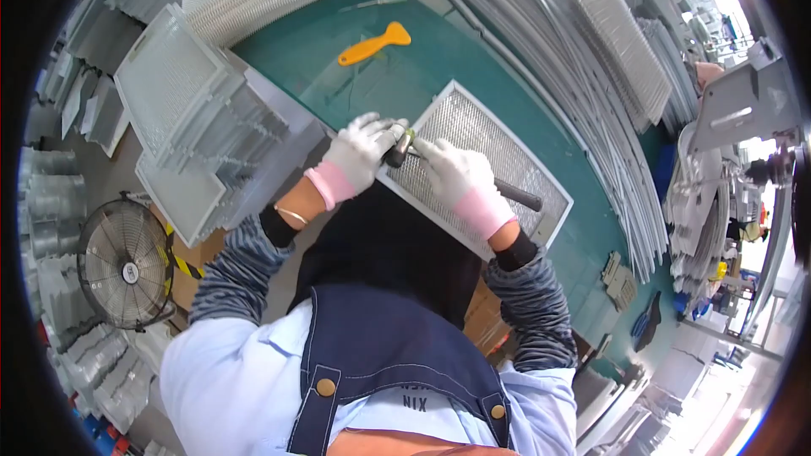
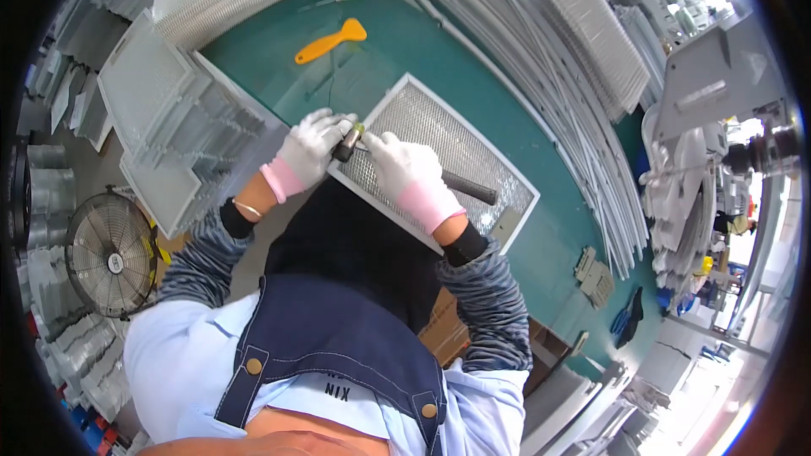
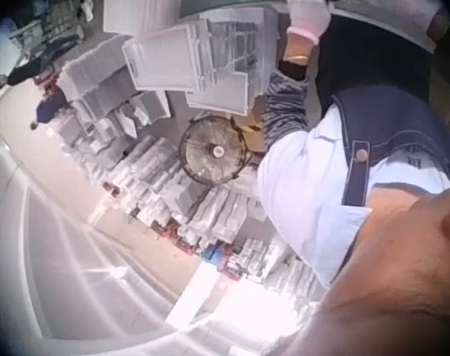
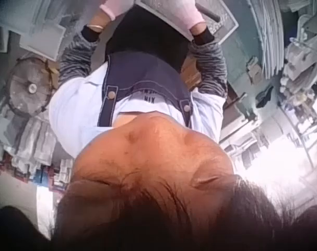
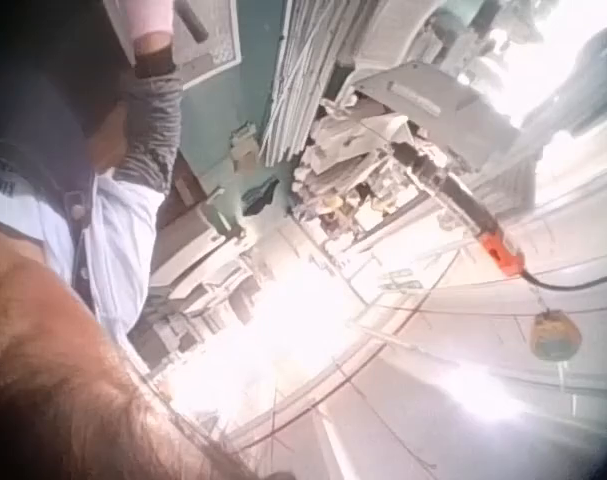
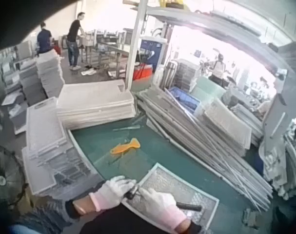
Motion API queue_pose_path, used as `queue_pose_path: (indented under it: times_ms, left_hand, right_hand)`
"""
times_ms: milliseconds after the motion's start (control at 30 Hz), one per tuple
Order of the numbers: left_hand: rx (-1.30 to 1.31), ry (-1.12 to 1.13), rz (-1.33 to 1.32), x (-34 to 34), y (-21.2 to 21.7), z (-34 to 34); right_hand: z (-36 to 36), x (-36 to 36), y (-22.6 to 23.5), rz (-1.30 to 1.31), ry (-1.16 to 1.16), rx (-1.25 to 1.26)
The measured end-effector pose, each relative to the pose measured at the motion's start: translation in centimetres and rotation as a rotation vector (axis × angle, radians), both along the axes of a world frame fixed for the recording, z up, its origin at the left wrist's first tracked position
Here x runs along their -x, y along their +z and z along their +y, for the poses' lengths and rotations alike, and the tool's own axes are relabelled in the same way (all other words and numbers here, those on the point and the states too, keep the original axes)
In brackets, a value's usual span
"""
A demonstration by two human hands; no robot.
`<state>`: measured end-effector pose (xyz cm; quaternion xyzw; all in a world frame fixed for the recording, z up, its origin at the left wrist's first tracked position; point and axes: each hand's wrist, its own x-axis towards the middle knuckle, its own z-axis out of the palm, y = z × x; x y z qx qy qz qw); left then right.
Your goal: Assembling and inspecting metal mesh filters in a factory setting using manual assembly, hammers, and electric screwdrivers.
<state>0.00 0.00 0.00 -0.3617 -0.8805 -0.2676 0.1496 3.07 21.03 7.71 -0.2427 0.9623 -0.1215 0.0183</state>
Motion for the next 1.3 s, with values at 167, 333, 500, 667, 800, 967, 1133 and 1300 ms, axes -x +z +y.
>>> queue_pose_path:
  times_ms: [167,333,500,667,800,967,1133,1300]
  left_hand:
    - [-0.318,0.116,-0.286,-1.3,2.7,0.6]
    - [-0.325,0.11,-0.128,0.0,1.6,0.6]
    - [-0.28,0.121,-0.105,-0.3,1.4,0.3]
    - [-0.249,0.117,-0.104,-0.7,1.9,1.0]
    - [-0.131,-0.047,-0.155,-2.9,5.9,1.5]
    - [0.241,-0.258,-0.106,-5.8,1.5,3.4]
    - [-0.148,-0.36,0.272,-3.6,4.4,2.2]
    - [-0.63,-0.201,-0.83,0.3,5.2,-3.2]
  right_hand:
    - [4.1,3.4,3.2,0.226,-0.259,0.285]
    - [2.9,6.3,0.0,0.022,-0.485,0.266]
    - [2.0,6.9,1.3,-0.064,-0.526,0.422]
    - [4.1,7.2,-0.2,-0.06,-0.405,0.265]
    - [6.8,5.2,2.1,-0.063,-0.561,0.52]
    - [17.6,-2.1,1.3,0.052,-0.855,0.256]
    - [29.2,-13.4,-4.1,0.269,-1.046,-0.165]
    - [24.3,-15.1,-2.4,0.309,-0.853,-0.108]
